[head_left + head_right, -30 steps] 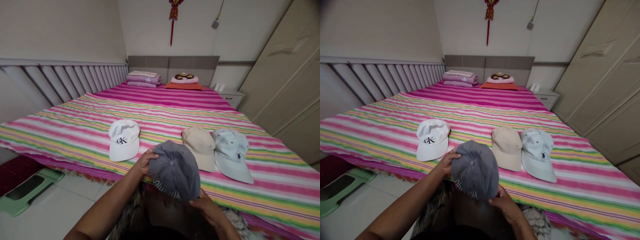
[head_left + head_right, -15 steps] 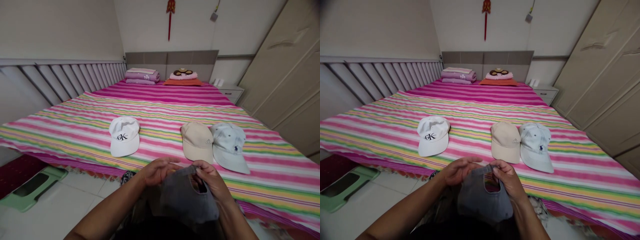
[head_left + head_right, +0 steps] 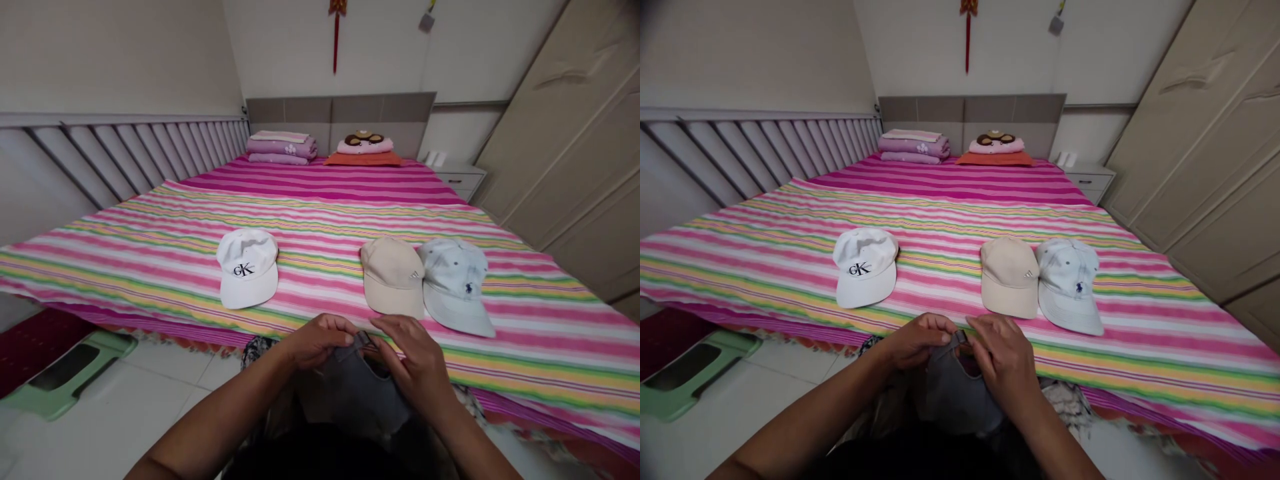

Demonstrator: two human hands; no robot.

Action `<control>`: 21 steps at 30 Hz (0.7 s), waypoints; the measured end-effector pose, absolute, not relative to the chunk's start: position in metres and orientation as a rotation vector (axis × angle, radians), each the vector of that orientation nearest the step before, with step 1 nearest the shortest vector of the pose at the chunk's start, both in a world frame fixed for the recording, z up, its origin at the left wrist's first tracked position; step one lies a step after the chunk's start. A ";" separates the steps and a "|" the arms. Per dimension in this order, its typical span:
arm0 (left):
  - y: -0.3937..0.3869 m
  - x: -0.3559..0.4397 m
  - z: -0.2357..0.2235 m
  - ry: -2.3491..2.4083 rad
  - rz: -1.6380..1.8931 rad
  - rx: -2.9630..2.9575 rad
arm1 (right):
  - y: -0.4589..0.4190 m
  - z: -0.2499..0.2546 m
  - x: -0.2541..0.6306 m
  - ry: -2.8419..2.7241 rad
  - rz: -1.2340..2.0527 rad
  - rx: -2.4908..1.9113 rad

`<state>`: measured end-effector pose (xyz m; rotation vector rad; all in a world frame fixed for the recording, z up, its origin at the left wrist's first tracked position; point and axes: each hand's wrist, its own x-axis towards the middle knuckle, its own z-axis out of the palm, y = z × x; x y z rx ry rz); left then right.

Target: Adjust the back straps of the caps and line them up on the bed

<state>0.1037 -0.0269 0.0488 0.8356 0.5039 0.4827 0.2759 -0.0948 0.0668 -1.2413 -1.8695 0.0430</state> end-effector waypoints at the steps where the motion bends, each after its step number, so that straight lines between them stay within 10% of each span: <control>1: -0.027 0.104 0.050 0.518 0.475 0.836 | -0.096 0.068 0.275 -1.961 -0.023 -1.216; 21: -0.025 0.101 0.040 0.645 0.390 1.031 | -0.104 0.055 0.266 -2.419 -0.424 -1.393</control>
